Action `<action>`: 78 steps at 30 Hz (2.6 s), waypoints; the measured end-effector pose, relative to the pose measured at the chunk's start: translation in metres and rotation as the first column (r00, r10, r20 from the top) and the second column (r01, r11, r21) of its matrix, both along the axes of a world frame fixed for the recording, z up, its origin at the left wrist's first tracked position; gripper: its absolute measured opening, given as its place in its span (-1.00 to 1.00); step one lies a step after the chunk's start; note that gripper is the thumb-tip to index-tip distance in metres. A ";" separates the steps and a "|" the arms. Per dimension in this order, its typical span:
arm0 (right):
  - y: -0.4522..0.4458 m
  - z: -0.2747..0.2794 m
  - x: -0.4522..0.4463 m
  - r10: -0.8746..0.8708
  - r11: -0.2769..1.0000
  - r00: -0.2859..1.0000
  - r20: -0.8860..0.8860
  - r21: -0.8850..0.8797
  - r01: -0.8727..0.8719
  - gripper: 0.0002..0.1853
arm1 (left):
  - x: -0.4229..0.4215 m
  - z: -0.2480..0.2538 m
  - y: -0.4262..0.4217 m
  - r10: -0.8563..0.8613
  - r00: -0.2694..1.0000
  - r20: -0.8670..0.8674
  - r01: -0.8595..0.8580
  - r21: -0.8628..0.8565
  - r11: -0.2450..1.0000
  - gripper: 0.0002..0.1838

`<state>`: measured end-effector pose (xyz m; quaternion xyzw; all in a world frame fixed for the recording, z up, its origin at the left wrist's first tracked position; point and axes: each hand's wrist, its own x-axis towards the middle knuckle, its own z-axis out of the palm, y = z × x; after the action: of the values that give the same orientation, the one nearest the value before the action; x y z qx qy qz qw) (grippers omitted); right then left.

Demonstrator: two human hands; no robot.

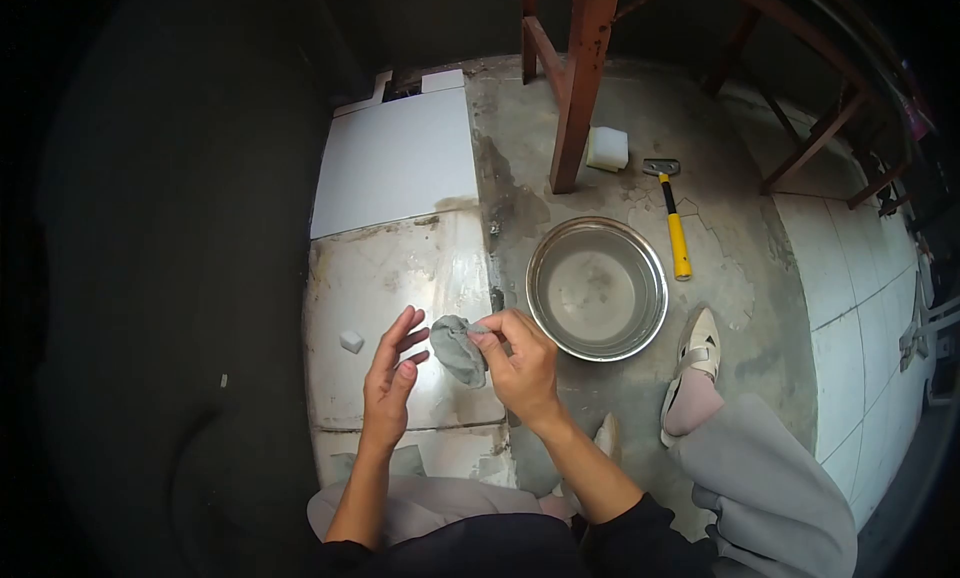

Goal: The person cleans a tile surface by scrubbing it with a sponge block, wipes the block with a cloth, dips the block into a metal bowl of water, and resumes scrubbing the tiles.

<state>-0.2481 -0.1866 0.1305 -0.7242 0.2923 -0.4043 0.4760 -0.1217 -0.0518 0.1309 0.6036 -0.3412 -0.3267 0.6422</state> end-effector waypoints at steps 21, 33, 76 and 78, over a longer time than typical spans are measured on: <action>0.111 0.081 -0.026 0.097 0.748 0.960 0.262 -0.656 0.103 -0.32 | -0.120 0.089 0.105 0.119 0.810 -0.574 -0.330 -0.278 0.902 -0.33; 0.120 0.082 -0.033 0.189 0.745 0.940 0.284 -0.665 0.051 -0.22 | -0.130 0.096 0.117 0.097 0.814 -0.573 -0.356 -0.361 0.862 -0.25; 0.052 -0.089 -0.032 0.227 0.898 0.901 -0.370 0.437 -0.047 -0.92 | -0.039 -0.064 0.065 -0.015 0.990 0.138 -0.075 0.625 0.777 -0.70; 0.040 -0.085 -0.016 0.138 0.951 0.918 -0.373 0.307 -0.018 -0.90 | -0.036 -0.078 0.053 0.098 0.994 -0.053 -0.054 0.536 0.842 -0.76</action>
<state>-0.2637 -0.1468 0.0453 -0.7213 0.4091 -0.1838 0.5277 -0.1579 0.0017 0.0525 0.7581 -0.1873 -0.4063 0.4745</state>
